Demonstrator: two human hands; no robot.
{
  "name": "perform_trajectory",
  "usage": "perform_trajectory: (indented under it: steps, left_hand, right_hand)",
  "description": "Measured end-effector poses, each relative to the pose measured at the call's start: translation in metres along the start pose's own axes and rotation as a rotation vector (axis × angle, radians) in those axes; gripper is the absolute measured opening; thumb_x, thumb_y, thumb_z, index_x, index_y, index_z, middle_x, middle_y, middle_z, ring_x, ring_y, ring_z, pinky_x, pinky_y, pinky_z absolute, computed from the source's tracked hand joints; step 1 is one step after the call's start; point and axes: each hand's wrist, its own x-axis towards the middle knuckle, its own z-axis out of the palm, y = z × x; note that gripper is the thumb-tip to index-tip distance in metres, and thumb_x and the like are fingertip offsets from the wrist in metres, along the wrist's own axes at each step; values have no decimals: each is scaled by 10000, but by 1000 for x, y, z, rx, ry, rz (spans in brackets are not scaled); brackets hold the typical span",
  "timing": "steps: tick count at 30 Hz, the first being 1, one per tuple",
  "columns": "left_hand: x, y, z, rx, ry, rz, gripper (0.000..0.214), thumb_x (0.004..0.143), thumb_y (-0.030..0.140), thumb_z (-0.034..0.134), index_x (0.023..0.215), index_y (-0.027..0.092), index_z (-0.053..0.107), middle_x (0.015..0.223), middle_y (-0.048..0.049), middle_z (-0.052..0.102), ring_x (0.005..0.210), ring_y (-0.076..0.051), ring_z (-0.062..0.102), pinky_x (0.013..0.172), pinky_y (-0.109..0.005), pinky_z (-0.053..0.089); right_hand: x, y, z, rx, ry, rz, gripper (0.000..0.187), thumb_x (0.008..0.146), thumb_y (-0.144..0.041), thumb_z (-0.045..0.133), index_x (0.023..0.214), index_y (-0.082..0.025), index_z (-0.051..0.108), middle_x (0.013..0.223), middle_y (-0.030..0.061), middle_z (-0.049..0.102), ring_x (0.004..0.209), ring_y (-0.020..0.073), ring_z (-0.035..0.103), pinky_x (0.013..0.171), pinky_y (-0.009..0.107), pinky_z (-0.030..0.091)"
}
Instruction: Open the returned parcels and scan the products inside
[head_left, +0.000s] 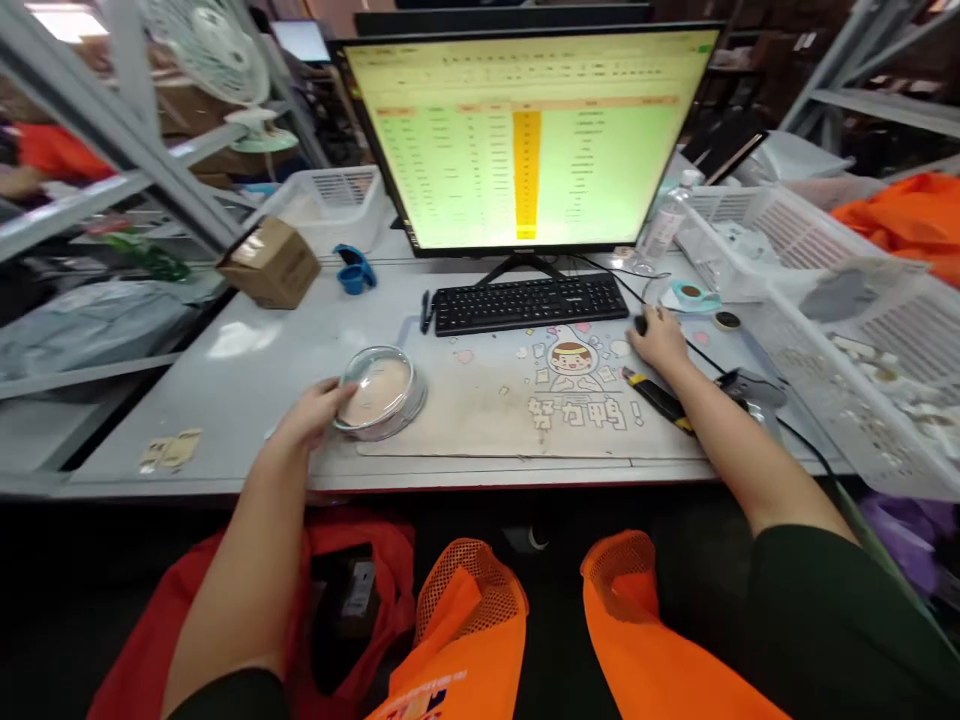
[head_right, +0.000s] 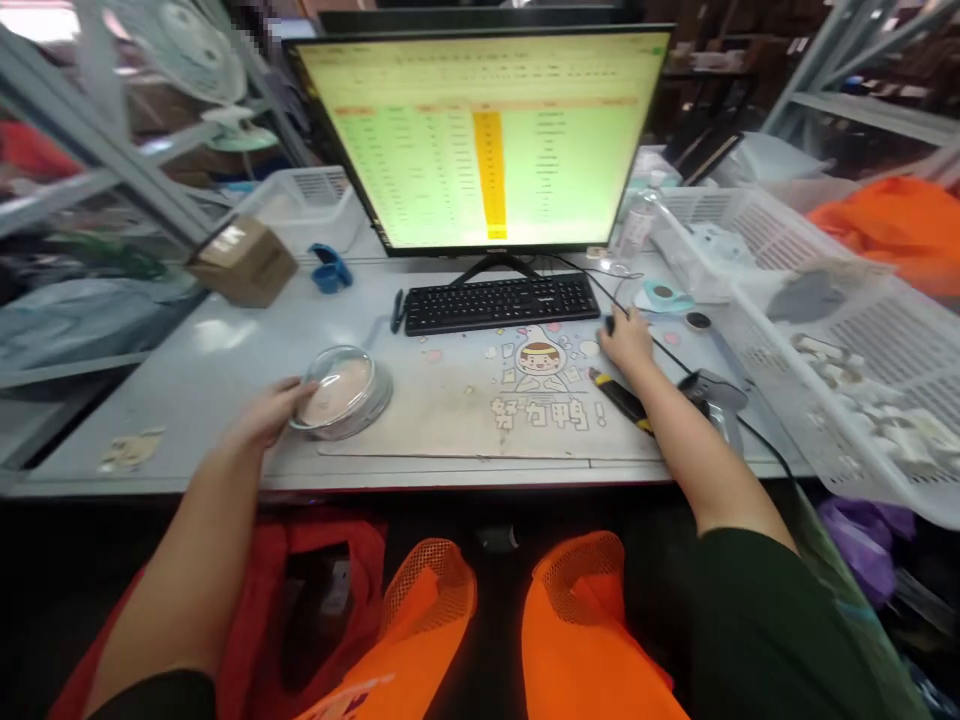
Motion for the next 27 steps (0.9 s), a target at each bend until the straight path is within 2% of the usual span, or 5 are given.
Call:
perform_trajectory:
  steps: [4,8,13,17,27]
  left_hand:
    - [-3,17,37,358,101,327,307,723,280,894,961,212,715,1347,-114,710,1596,-363,395,1353,-510,312]
    - [-17,3,130,629,-172,456,381,783,272,825,1151,183,787,1355,-128,721,1422,-327,591,1331,-461,352]
    - [-15,-23,222,1002,-299,493,636,938,329,700,1522,102,596,1730,-210,380,1672,-390,218,1374,-549,201]
    - [-1,-37,238,1112,-279,536,688,1026,413,572,1631,104,460,1788,-192,269,1700,-374,115,1371,-591,156]
    - [22,-57,230,1136,-310,578,644,1024,424,522,1602,140,516,1767,-185,326,1684,-371,193,1370,-600,145]
  right_hand:
    - [2,28,34,89,110,-93,770,907,-393,629,1570,-20,512,1623,309,432,1494,421,450,1245,518,380]
    - [7,42,48,37,111,-143,720,884,-434,639,1509,-77,609,1590,271,489,1450,409,501,1222,523,409]
    - [-1,45,50,77,216,-185,577,899,-423,594,1362,-104,726,1493,245,587,1406,374,531,1225,527,413]
    - [-4,43,51,129,231,-182,587,884,-401,570,1336,-65,734,1437,256,621,1363,373,565,1225,515,425]
    - [-6,43,47,129,263,-199,556,884,-388,552,1297,-74,750,1391,240,654,1330,344,594,1223,478,439]
